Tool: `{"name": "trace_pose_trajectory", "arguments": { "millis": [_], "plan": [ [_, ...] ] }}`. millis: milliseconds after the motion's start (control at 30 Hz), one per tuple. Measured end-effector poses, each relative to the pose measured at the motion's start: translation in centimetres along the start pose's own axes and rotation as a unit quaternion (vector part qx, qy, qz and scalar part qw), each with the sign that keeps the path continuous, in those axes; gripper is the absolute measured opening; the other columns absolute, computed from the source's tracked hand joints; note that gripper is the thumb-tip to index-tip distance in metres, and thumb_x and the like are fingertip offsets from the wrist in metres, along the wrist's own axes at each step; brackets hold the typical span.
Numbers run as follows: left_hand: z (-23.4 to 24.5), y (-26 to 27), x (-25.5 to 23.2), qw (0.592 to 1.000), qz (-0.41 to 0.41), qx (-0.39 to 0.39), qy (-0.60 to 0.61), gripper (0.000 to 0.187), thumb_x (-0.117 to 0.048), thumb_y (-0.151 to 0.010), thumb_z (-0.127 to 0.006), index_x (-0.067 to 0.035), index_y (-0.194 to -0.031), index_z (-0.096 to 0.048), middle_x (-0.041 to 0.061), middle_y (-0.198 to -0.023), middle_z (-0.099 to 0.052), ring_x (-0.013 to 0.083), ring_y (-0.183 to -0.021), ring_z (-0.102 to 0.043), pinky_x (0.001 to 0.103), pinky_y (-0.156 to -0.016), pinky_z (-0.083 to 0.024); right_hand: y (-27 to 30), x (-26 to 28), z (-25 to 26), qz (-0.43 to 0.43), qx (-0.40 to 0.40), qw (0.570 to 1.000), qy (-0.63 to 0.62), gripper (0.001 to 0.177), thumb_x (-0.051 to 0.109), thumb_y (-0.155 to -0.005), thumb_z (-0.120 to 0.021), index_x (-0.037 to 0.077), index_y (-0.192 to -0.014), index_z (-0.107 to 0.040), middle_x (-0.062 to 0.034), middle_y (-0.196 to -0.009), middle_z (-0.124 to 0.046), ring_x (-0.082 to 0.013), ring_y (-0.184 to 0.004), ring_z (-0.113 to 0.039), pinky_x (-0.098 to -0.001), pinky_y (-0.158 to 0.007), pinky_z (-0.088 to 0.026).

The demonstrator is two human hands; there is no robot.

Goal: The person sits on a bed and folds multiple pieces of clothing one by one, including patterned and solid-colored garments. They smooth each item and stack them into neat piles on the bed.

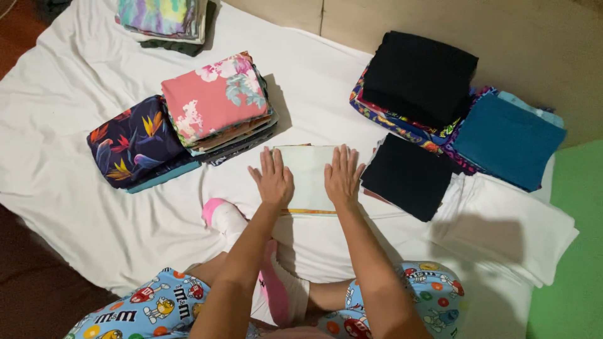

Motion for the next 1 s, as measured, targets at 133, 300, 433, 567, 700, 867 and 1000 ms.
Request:
{"name": "trace_pose_trajectory", "arguments": {
  "millis": [133, 300, 433, 567, 700, 867, 1000],
  "plan": [
    [-2.4, -1.6, -2.2, 0.976, -0.124, -0.180, -0.003, 0.062, -0.032, -0.101, -0.038, -0.017, -0.161, -0.032, 0.014, -0.166, -0.031, 0.0302, -0.154, -0.027, 0.070, -0.117, -0.004, -1.4, 1.9, 0.5, 0.032, -0.032, 0.999, 0.006, 0.053, 0.029, -0.104, -0.046, 0.016, -0.156, -0.042, -0.0110, -0.165, -0.034, -0.0349, -0.151, -0.029, -0.0691, -0.112, -0.029],
    [-4.0, -2.0, -3.4, 0.985, -0.171, -0.019, -0.029, 0.060, -0.044, -0.106, -0.020, -0.025, -0.162, -0.027, 0.002, -0.171, -0.018, 0.0218, -0.158, -0.016, 0.062, -0.124, -0.005, -1.5, 2.3, -2.8, 0.102, 0.093, 0.989, -0.059, 0.057, 0.028, -0.107, -0.035, 0.023, -0.163, -0.024, -0.0077, -0.169, -0.024, -0.0295, -0.156, -0.022, -0.0657, -0.121, -0.016],
    [-3.9, -1.9, -2.2, 0.982, -0.175, -0.069, -0.024, 0.057, -0.050, -0.105, -0.028, -0.031, -0.158, -0.035, 0.001, -0.168, -0.028, 0.0221, -0.154, -0.027, 0.061, -0.123, -0.014, -1.3, 2.0, -1.9, 0.110, 0.070, 0.991, -0.026, 0.058, 0.034, -0.105, -0.041, 0.026, -0.161, -0.028, -0.0084, -0.167, -0.029, -0.0297, -0.154, -0.027, -0.0624, -0.121, -0.019],
    [-3.3, -3.0, -0.6, 0.983, -0.161, -0.079, -0.035, 0.057, -0.044, -0.104, -0.034, -0.032, -0.160, -0.032, 0.003, -0.169, -0.027, 0.0248, -0.154, -0.026, 0.067, -0.119, -0.018, -2.3, 0.7, -1.5, 0.093, 0.013, 0.996, -0.001, 0.051, 0.037, -0.108, -0.035, 0.020, -0.156, -0.041, -0.0098, -0.163, -0.038, -0.0284, -0.150, -0.035, -0.0603, -0.118, -0.023],
    [-3.0, -2.3, 1.0, 0.990, -0.122, -0.059, -0.034, 0.057, -0.041, -0.106, -0.029, -0.032, -0.162, -0.026, 0.001, -0.171, -0.018, 0.0245, -0.156, -0.021, 0.067, -0.121, -0.010, -1.8, -0.6, 0.2, 0.046, 0.103, 0.994, 0.010, 0.055, 0.037, -0.109, -0.028, 0.017, -0.160, -0.031, -0.0080, -0.169, -0.026, -0.0323, -0.155, -0.023, -0.0679, -0.117, -0.024],
    [-2.5, -2.0, -0.5, 0.991, -0.093, -0.087, -0.029, 0.057, -0.037, -0.106, -0.030, -0.024, -0.162, -0.027, 0.009, -0.172, -0.016, 0.0282, -0.157, -0.017, 0.071, -0.119, -0.005, -1.9, -0.4, 0.5, 0.008, 0.107, 0.994, -0.034, 0.055, 0.035, -0.110, -0.030, 0.013, -0.161, -0.027, -0.0120, -0.170, -0.020, -0.0359, -0.155, -0.018, -0.0717, -0.117, -0.020],
    [-2.0, -0.9, -4.8, 0.972, -0.186, -0.146, -0.021, 0.058, -0.034, -0.105, -0.021, -0.026, -0.162, -0.025, 0.007, -0.172, -0.016, 0.0255, -0.158, -0.014, 0.065, -0.118, 0.002, -0.9, 2.5, 1.2, 0.048, 0.132, 0.989, -0.050, 0.054, 0.030, -0.109, -0.032, 0.018, -0.161, -0.027, -0.0123, -0.170, -0.019, -0.0350, -0.156, -0.017, -0.0729, -0.117, -0.014]
  ]
}}
Point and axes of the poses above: each hand's wrist, its own y-axis away from the middle knuckle, its own z-axis out of the back of the hand, x = y × z, the point moved 1 cm from there along -y, towards the middle knuckle
